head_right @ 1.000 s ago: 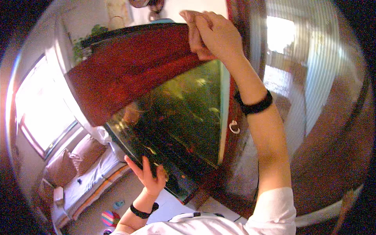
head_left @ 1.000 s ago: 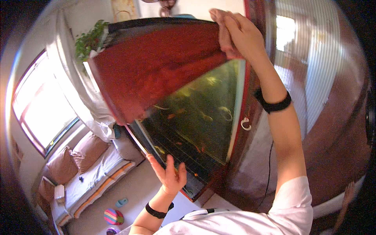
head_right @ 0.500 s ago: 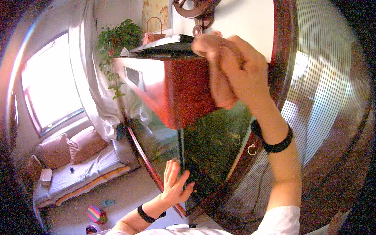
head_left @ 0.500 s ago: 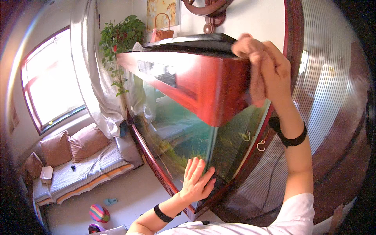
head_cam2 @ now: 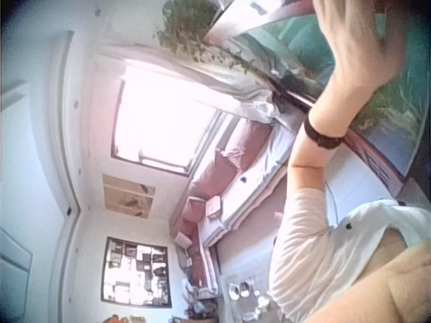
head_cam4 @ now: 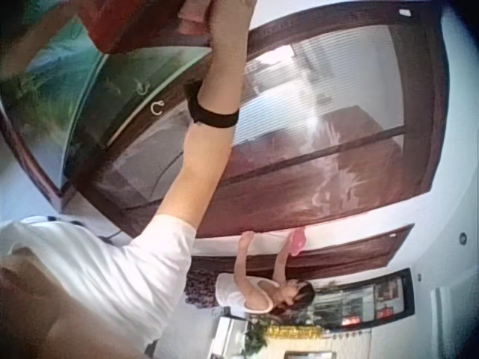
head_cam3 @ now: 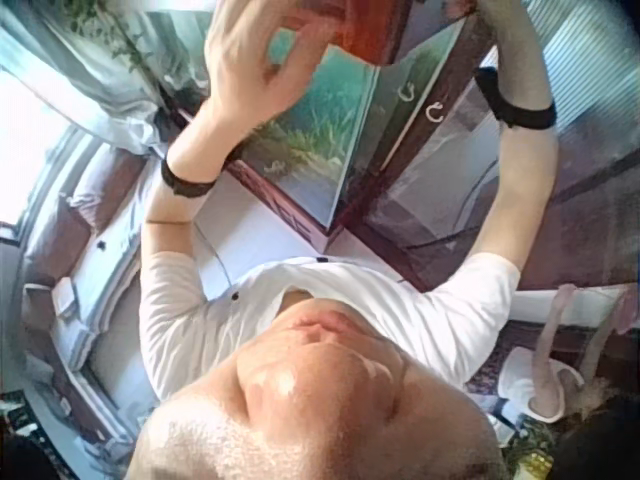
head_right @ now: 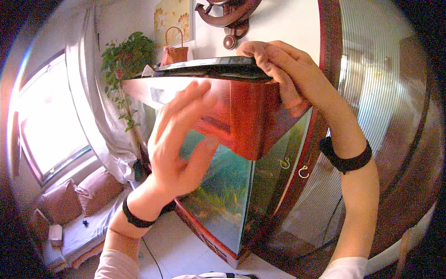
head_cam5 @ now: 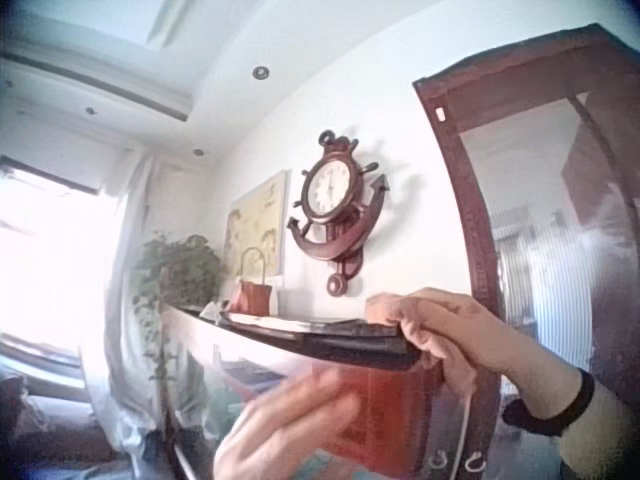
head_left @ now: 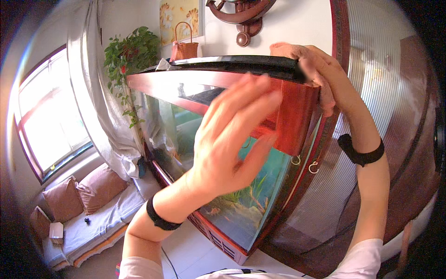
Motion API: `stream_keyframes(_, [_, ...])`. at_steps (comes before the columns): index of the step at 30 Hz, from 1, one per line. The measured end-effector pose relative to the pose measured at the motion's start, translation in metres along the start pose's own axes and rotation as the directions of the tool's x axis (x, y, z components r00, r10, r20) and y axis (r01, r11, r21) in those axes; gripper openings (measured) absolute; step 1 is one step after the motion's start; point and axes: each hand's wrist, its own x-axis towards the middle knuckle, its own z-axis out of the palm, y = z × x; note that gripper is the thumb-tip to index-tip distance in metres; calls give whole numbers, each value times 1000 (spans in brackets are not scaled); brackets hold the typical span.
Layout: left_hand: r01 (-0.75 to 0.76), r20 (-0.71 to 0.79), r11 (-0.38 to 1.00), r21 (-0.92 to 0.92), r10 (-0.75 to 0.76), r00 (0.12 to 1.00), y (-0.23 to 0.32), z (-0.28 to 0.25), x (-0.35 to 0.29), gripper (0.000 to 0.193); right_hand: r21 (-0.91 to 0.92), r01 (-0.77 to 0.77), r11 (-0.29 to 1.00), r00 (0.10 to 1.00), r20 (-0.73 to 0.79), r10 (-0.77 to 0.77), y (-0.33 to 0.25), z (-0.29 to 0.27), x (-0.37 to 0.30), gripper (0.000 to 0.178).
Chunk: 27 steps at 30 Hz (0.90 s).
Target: The person wipes the top and front surfaces of a wooden aquarium stand using a pink cloth. They move items like a basket and tissue box aside to reach the surface, then wipe the glass front and wooden frame of the stand.
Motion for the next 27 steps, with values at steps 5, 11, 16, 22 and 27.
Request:
stream_keyframes(5, [99,38,993,70,-102,994,-20,31,57,54,118,14,993,996,81,-23,13,-13,9,32])
stream_keyframes(11, [68,141,982,177,-94,985,-25,33,59,61,-137,-437,889,818,351,456,63,-84,57,38])
stream_keyframes(16, [133,50,974,184,-145,988,-22,46,59,76,-836,-117,536,795,244,555,153,-128,90,23])
stream_keyframes(22, [184,24,969,163,-190,981,-19,52,58,83,-916,-167,364,692,154,705,76,-91,110,26])
stream_keyframes(27, [201,-15,968,153,-201,979,-22,54,53,84,-587,-124,800,617,586,525,42,-73,125,29])
